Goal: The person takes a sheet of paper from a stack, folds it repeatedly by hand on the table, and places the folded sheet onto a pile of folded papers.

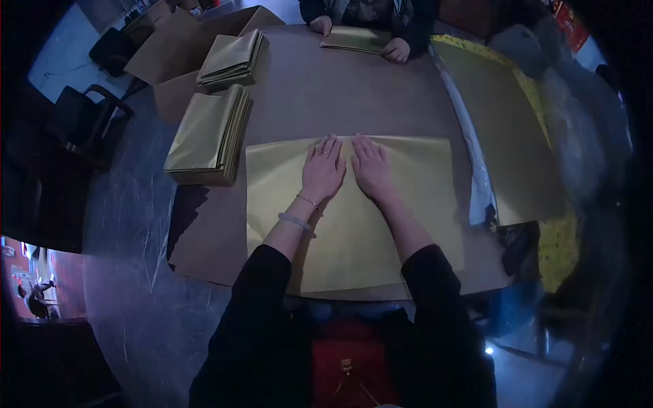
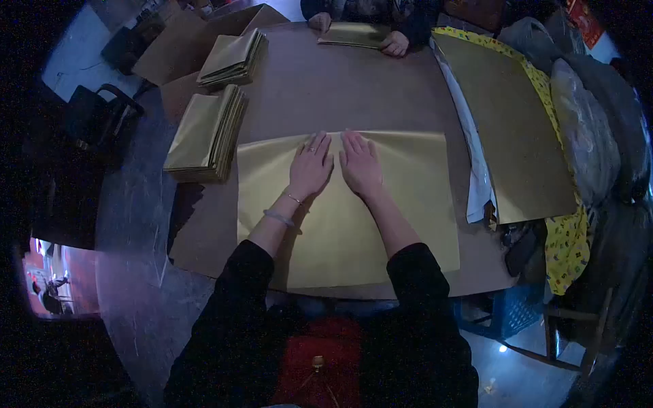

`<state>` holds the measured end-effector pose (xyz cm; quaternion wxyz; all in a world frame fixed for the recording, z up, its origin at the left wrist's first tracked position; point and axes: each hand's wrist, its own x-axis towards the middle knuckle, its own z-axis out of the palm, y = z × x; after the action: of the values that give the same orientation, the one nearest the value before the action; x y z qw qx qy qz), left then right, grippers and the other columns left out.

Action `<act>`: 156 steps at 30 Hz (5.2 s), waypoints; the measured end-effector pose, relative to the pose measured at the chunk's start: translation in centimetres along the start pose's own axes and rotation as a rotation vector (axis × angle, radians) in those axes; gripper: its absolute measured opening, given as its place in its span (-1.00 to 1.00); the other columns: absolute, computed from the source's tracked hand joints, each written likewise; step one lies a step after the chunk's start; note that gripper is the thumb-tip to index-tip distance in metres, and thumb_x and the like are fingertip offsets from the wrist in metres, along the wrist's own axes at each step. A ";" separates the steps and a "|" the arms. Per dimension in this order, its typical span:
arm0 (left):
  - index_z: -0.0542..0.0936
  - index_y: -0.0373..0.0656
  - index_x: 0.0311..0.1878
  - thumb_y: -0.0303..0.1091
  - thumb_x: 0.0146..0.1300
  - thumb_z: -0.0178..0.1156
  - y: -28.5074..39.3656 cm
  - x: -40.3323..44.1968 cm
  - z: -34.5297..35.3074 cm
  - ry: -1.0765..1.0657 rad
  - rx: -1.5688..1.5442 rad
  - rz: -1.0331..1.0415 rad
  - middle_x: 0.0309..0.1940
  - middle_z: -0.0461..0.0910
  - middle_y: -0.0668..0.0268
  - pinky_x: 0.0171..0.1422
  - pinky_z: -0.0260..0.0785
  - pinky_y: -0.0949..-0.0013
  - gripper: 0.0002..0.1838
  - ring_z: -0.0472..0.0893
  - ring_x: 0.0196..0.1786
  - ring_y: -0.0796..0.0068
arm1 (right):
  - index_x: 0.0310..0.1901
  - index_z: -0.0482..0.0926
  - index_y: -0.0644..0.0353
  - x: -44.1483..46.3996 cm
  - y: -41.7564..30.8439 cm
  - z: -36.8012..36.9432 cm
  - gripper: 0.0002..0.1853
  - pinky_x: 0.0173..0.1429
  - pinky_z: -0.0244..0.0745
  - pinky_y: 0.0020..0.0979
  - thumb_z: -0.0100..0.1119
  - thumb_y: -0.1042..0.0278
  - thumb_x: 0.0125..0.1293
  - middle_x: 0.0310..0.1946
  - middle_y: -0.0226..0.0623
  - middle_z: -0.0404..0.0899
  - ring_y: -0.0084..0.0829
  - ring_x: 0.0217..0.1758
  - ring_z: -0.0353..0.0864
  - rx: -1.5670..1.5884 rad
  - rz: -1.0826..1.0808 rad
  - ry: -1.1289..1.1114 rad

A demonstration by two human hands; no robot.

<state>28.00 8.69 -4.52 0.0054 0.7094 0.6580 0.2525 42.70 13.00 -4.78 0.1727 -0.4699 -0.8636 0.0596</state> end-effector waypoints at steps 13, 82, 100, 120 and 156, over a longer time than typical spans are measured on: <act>0.18 -0.19 0.38 -0.07 0.36 -0.18 -8.0 -2.3 -4.1 0.001 0.269 -0.400 0.42 0.12 0.21 0.52 -0.17 0.11 -0.40 0.05 0.47 0.28 | 0.39 0.09 0.13 -2.0 13.2 -3.9 -0.47 0.49 -0.12 -0.10 -0.34 0.18 0.42 0.38 -0.25 0.14 -0.31 0.47 0.04 -0.198 0.248 0.078; 0.41 -0.39 0.12 -0.32 -0.02 0.38 -13.1 -0.8 -7.0 0.040 -0.356 -0.727 -0.11 0.55 0.13 0.04 0.40 0.33 -0.37 0.54 -0.04 0.33 | -0.21 0.59 0.40 -2.1 22.3 -11.5 -0.58 -0.12 0.47 -0.27 0.16 0.10 0.18 -0.39 -0.05 0.62 -0.30 -0.27 0.62 0.409 0.592 0.016; 0.58 -0.12 0.01 -0.26 0.13 0.26 11.7 -16.6 -9.8 -0.215 -0.542 0.165 -0.09 0.62 0.17 0.28 0.26 0.11 -0.63 0.58 0.05 0.20 | 0.09 0.39 0.24 -28.6 11.6 -14.9 -0.63 -0.44 0.50 -0.56 0.14 0.38 0.27 -0.15 -0.22 0.55 -0.43 -0.22 0.63 1.690 1.041 0.167; 0.66 -0.34 -0.24 -0.55 0.09 0.24 2.1 -24.6 -18.7 -0.247 -1.029 -0.260 -0.31 0.68 0.20 -0.06 0.50 0.41 -0.85 0.65 -0.21 0.43 | 0.22 0.40 -0.04 -27.7 7.2 -14.1 -0.41 0.50 -0.12 -0.01 0.23 0.36 0.08 0.32 -0.39 0.29 -0.26 0.43 0.17 0.235 -0.248 -0.385; 0.51 -0.35 -0.28 -0.14 0.31 0.15 -2.4 -17.9 -12.4 -0.228 -0.408 -0.836 -0.46 0.55 0.24 -0.28 0.34 0.40 -0.64 0.48 -0.36 0.58 | -0.29 0.60 0.20 -19.3 4.1 -10.7 -0.60 -0.20 0.45 -0.05 0.03 -0.03 0.29 -0.44 -0.02 0.60 0.05 -0.31 0.58 0.282 0.772 -0.102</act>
<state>21.09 -11.77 -0.85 0.3181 0.3915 0.8191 0.2732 59.35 -1.47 -0.54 0.1574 -0.7273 -0.6148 0.2611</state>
